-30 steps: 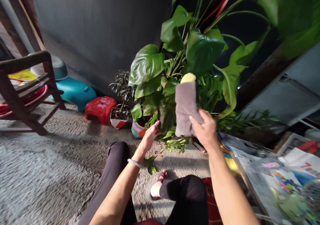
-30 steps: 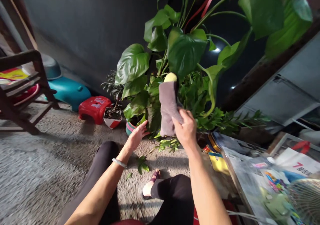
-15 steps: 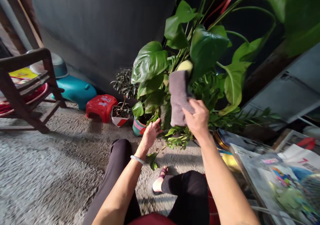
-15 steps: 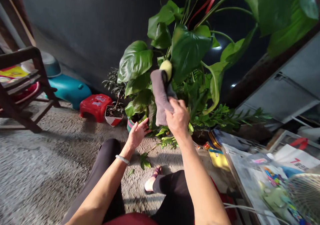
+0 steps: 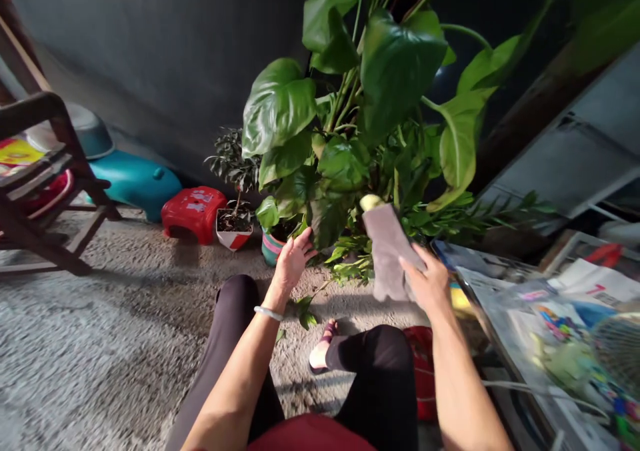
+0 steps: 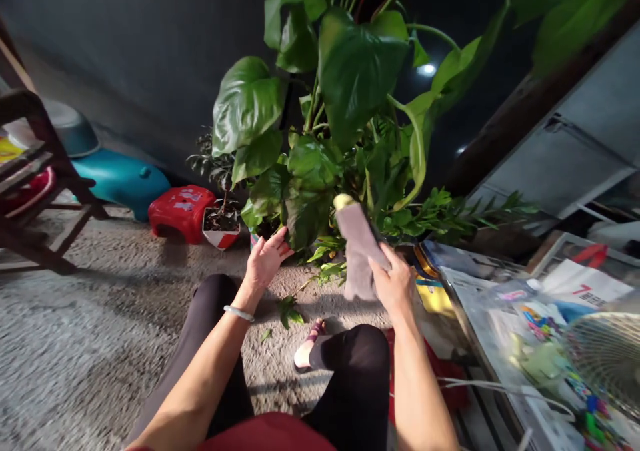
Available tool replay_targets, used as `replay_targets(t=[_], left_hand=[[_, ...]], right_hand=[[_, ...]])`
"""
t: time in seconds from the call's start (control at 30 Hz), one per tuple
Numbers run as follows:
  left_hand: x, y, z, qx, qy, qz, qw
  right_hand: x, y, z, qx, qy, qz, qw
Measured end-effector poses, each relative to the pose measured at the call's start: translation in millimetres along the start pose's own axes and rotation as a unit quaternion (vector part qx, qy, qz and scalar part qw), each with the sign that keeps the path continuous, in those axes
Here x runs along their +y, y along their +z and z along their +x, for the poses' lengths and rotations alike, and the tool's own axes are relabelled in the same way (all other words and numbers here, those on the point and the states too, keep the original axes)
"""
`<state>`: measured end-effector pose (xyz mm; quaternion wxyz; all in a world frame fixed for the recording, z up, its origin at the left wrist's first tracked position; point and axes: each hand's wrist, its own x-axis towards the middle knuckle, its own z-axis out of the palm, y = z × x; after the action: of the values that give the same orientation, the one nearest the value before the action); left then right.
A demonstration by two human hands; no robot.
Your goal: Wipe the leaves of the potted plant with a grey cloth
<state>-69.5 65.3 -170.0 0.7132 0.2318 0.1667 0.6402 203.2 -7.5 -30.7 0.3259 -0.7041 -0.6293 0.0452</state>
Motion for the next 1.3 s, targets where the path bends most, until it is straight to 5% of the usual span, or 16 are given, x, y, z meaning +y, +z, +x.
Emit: replay_targets(t=[0.1,0.23,0.37,0.5,0.6,0.77,0.87,0.97,1.07,1.13,1.23,1.3], left_hand=[[-3,2,0,-0.004,0.004,0.020,1.000],[-2,1,0,0.001,0.016,0.041,0.999],[1,-4,1,0.010,0.014,0.053,0.998],[-1,-4,2,0.004,0.015,0.050,0.999],[-6,-3,2,-0.006,0.016,0.049,0.999],[-12,-7,4,-0.011,0.027,0.045,0.999],[-12,-12,7,-0.013,0.038,0.040,0.998],[-13,-14,8,-0.011,0.041,0.034,0.999],[-16,-11,8,-0.004,0.041,0.020,0.999],[-17,-8,6,0.001,0.041,0.012,0.999],[-14,-5,4,0.012,0.041,0.000,0.999],[-9,-4,3,0.018,0.040,-0.011,0.999]], right_hand=[[-1,39,7,-0.044,0.068,-0.039,0.996],[-7,88,-46,-0.147,0.052,0.023,0.987],[14,50,-76,-0.172,0.057,0.103,0.978],[40,-6,-36,-0.033,0.122,0.068,0.990],[36,5,-7,0.021,0.159,0.019,0.987],[8,57,-26,-0.089,0.134,0.074,0.984],[0,32,-42,-0.090,0.112,0.125,0.982],[-22,-6,-30,0.024,0.081,0.137,0.987],[-59,-6,-7,0.111,-0.016,0.113,0.987],[-78,16,0,0.072,-0.065,0.091,0.991],[-82,42,-13,-0.105,-0.091,0.054,0.989],[-73,39,-29,-0.200,-0.096,0.068,0.973]])
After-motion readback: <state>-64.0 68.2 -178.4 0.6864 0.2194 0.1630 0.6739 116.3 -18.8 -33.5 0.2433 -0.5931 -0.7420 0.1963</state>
